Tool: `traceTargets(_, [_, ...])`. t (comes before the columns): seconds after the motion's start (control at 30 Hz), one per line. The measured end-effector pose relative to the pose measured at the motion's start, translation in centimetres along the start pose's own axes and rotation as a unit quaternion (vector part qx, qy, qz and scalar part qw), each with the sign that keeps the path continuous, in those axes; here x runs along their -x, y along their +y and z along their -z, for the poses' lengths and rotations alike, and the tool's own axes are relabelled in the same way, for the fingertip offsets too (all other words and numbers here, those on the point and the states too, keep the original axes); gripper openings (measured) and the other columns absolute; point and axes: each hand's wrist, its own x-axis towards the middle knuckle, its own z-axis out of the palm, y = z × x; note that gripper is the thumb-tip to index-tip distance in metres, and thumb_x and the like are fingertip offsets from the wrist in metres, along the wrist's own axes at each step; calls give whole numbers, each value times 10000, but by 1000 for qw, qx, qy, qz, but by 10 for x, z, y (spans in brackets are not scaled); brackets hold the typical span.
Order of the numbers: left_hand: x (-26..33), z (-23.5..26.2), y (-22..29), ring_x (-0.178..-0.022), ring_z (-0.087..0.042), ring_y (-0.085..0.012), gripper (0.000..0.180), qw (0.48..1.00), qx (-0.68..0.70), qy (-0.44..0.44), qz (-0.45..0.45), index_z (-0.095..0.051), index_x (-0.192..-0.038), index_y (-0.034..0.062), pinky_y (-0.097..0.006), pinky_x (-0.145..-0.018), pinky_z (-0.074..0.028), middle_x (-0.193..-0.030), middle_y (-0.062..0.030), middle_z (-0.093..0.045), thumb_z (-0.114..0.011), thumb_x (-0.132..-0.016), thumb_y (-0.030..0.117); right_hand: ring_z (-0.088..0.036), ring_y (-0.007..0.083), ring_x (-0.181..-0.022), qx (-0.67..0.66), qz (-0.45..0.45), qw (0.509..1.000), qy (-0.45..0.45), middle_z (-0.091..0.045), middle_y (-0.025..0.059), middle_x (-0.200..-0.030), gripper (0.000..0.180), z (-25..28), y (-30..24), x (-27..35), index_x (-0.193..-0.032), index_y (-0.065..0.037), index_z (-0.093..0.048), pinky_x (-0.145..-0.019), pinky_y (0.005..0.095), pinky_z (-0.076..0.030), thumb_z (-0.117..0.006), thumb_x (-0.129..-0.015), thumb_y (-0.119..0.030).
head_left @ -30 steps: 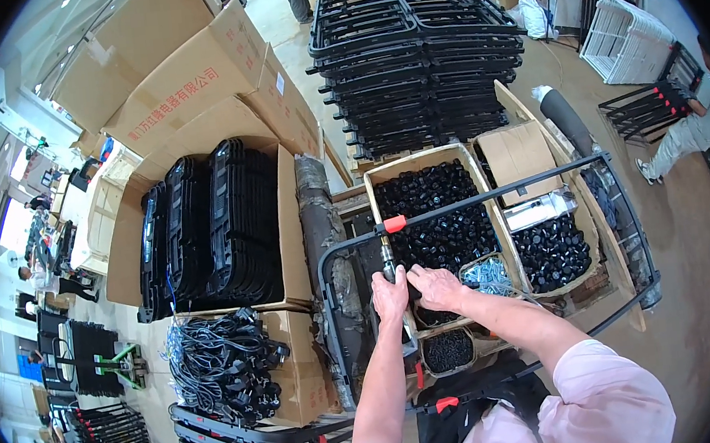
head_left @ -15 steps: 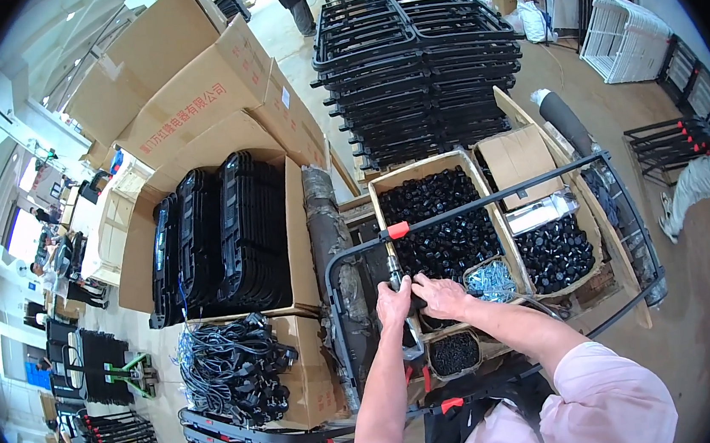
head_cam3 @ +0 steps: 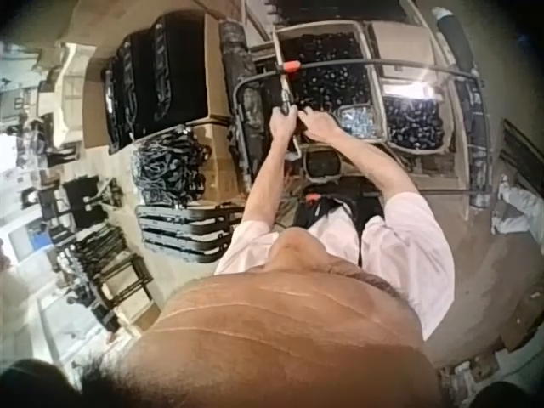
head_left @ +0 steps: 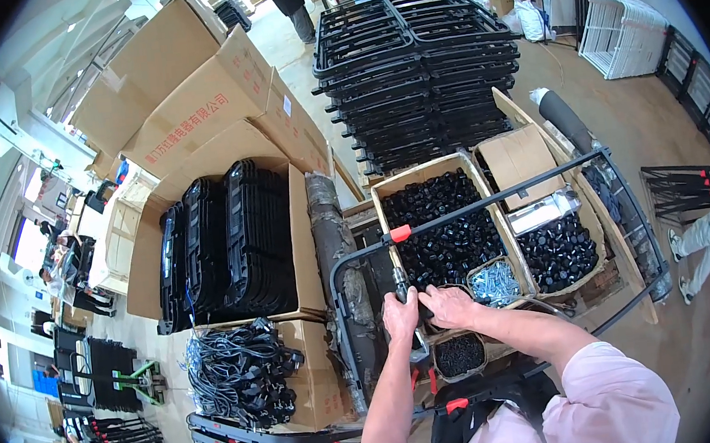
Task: The recorder is assembling a plastic cover onto a metal frame using a pneumatic screwdriver in a factory setting.
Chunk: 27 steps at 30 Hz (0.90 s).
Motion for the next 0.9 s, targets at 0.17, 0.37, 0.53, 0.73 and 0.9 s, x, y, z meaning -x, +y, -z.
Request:
traceTargets(0.17, [11, -5, 33, -1049, -703, -478, 641, 999, -30, -3, -45, -689, -1051, -30, -541, -929, -541, -1081, -299, -735, -688, -914, 596, -726, 418, -986, -7, -28, 999, 13, -701, 230, -1083, 703, 16, 21, 11, -1326, 23, -481, -836, 500, -605, -830, -803, -291])
traceTargets(0.37, [6, -16, 38, -1029, -704, -500, 638, 994, -70, -6, -78, -671, -1069, -51, -575, -911, -546, -1086, -303, -728, -671, -938, 573, -729, 414, -989, 2, -46, 999, -5, -709, 231, -1094, 669, 25, 31, 11, -1283, 28, -499, -850, 504, -602, -835, -799, -287])
traceTargets(0.53, [4, -17, 40, -1032, -702, -503, 639, 993, -76, -10, -87, -669, -1077, -51, -580, -909, -545, -1096, -302, -724, -671, -942, 574, -728, 422, -1001, -3, -55, 998, -11, -717, 234, -1090, 700, 26, 30, 12, -1319, 36, -495, -856, 503, -600, -839, -795, -275])
traceTargets(0.73, [1, -19, 40, -1039, -699, -505, 637, 994, -69, -7, -86, -663, -1090, -43, -580, -909, -543, -1107, -300, -722, -680, -938, 575, -734, 418, -987, -2, -38, 999, 0, -723, 233, -1067, 692, 21, 37, 10, -1318, 40, -487, -836, 503, -602, -839, -800, -252])
traceTargets(0.9, [-6, -20, 43, -1065, -700, -508, 671, 995, -71, -17, -67, -656, -1103, -43, -566, -937, -542, -1113, -324, -722, -680, -922, 603, -742, 430, -943, -11, -51, 998, 20, -743, 242, -1028, 744, 13, 43, 7, -1344, 47, -485, -799, 505, -611, -839, -771, -270])
